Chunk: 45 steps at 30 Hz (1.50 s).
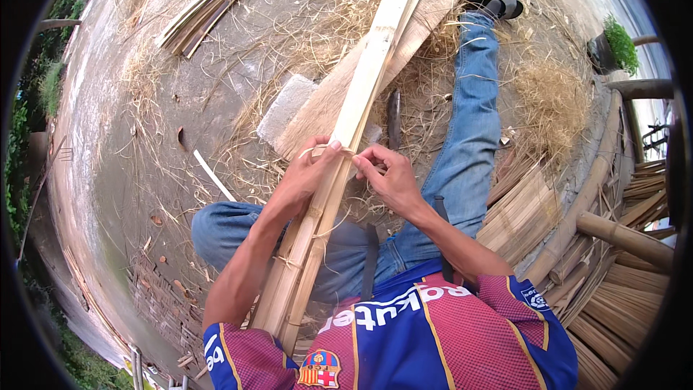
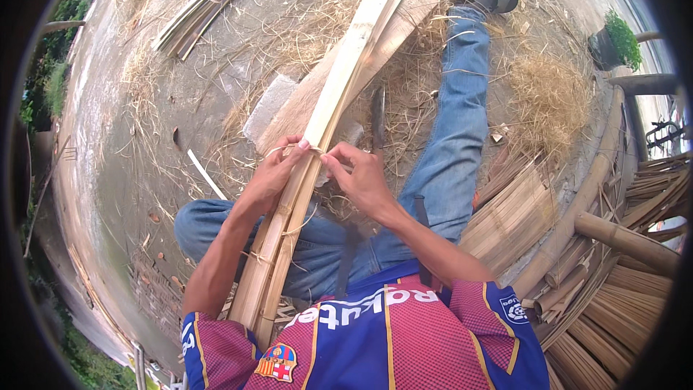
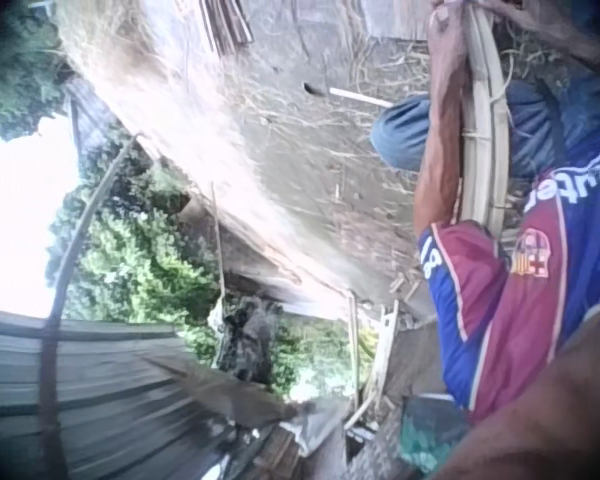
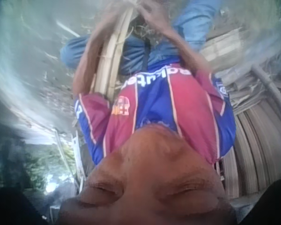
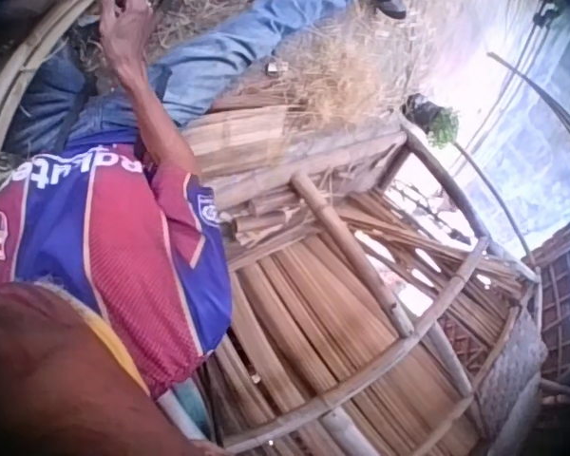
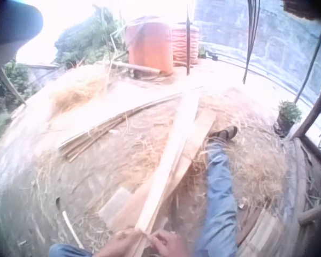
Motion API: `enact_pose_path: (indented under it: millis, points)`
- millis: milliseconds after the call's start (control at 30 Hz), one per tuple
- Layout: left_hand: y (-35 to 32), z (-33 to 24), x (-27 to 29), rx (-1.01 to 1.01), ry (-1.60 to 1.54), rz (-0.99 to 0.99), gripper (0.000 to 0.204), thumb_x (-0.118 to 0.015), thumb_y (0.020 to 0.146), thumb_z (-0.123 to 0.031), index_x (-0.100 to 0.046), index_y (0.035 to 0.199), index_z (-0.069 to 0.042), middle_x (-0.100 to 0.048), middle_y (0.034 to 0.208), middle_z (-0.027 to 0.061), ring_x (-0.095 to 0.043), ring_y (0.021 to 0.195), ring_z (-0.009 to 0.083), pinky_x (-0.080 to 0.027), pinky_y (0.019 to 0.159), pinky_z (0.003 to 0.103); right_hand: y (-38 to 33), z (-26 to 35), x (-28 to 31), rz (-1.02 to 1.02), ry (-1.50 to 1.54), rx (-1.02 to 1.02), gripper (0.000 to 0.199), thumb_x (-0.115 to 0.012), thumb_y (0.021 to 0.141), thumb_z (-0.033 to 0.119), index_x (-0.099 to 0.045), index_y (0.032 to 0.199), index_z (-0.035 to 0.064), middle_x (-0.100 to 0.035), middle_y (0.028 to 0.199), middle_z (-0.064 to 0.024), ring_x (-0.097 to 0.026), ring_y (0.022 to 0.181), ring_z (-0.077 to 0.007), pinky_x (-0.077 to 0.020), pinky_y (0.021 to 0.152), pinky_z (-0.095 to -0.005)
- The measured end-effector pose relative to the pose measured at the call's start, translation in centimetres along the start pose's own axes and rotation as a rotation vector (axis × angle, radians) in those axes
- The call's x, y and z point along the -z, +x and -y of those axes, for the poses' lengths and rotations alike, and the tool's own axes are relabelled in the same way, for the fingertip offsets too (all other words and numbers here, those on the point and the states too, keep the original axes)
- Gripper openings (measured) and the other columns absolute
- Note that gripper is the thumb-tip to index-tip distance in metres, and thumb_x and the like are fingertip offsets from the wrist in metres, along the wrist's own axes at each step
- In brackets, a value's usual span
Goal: The person sits on the ground and bundles thin bamboo strips together using a thin cord. They align the strips, wrap the cord around them multiple times, and tie knots to secure the bundle.
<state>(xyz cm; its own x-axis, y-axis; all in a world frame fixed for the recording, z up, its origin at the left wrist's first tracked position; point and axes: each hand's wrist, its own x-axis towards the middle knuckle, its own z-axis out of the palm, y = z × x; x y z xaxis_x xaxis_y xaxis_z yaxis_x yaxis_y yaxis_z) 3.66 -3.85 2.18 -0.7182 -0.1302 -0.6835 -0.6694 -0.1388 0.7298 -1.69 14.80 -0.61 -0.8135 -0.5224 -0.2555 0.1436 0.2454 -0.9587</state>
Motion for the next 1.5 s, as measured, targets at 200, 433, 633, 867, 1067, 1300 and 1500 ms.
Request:
enact_pose_path:
  millis: [200,433,633,867,1067,1300,1500]
  points:
    - [1.0,0.5,-0.2,-0.093,0.05,-0.041,0.058,-0.049,0.103,-0.055,-0.056,0.127,-0.003,-0.068,0.113,0.013,-0.064,0.095,0.015,-0.053,0.081,0.031,2.7,1.8,4.7,0.303,-0.401,0.197,0.021,-0.074,0.09,0.019,-0.073,0.103,0.0024,-0.073,0.084,-0.0144,-0.071,0.08,-0.0289,-0.0542,0.077,-0.0416]
    - [1.8,0.7,0.7,0.096,-0.09,0.114,0.059,-0.043,0.105,-0.054,-0.058,0.134,-0.005,-0.069,0.108,0.0116,-0.066,0.088,0.0154,-0.055,0.077,0.034,4.7,2.8,5.0,0.258,-0.303,0.156,0.02,-0.072,0.094,0.016,-0.073,0.103,-0.0007,-0.074,0.084,-0.0091,-0.069,0.077,-0.0132,-0.0554,0.07,-0.0301]
    - [1.0,-0.2,-0.3,0.141,-0.214,0.077,0.053,-0.038,0.107,-0.051,-0.056,0.137,-0.01,-0.07,0.1,0.0082,-0.066,0.078,0.013,-0.057,0.067,0.031,5.9,2.7,3.8,0.158,-0.086,0.147,0.021,-0.068,0.097,0.017,-0.073,0.107,-0.0007,-0.075,0.089,-0.0118,-0.072,0.077,-0.0157,-0.0574,0.069,-0.0295]
    - [2.1,1.6,0.6,-0.132,-0.168,-0.11,0.046,-0.053,0.104,-0.043,-0.058,0.134,-0.008,-0.069,0.101,0.007,-0.065,0.078,0.0152,-0.056,0.075,0.031,3.8,-0.6,1.5,0.033,0.16,0.083,0.016,-0.07,0.096,0.015,-0.072,0.103,0.0011,-0.073,0.083,-0.0046,-0.066,0.07,-0.0089,-0.0534,0.062,-0.0242]
    - [0.6,-1.4,1.3,-0.316,0.061,-0.098,0.037,-0.074,0.094,-0.025,-0.069,0.123,-0.002,-0.07,0.106,0.0093,-0.065,0.094,0.0137,-0.053,0.084,0.029,2.6,-1.4,0.0,-0.15,0.051,0.106,0.016,-0.076,0.091,0.022,-0.075,0.095,0.0065,-0.071,0.084,-0.0021,-0.064,0.076,-0.0101,-0.0507,0.069,-0.0293]
    - [0.1,-1.4,1.6,-0.682,0.459,-0.03,0.036,-0.078,0.085,-0.012,-0.072,0.12,-0.003,-0.072,0.111,0.0098,-0.07,0.098,0.0213,-0.055,0.09,0.034,0.9,-1.6,-1.8,-0.335,-0.145,0.17,0.016,-0.075,0.09,0.022,-0.075,0.095,0.0064,-0.059,0.101,-0.0035,-0.061,0.081,-0.0118,-0.0497,0.064,-0.0301]
    - [0.8,-3.4,2.4,-0.7,0.695,0.031,0.028,-0.077,0.085,-0.01,-0.076,0.112,-0.003,-0.073,0.104,0.0115,-0.07,0.099,0.0208,-0.055,0.089,0.033,-0.4,-1.4,-2.7,-0.304,-0.051,0.332,0.015,-0.071,0.091,0.009,-0.068,0.102,-0.0008,-0.056,0.108,-0.0092,-0.061,0.085,-0.0165,-0.0534,0.063,-0.0266]
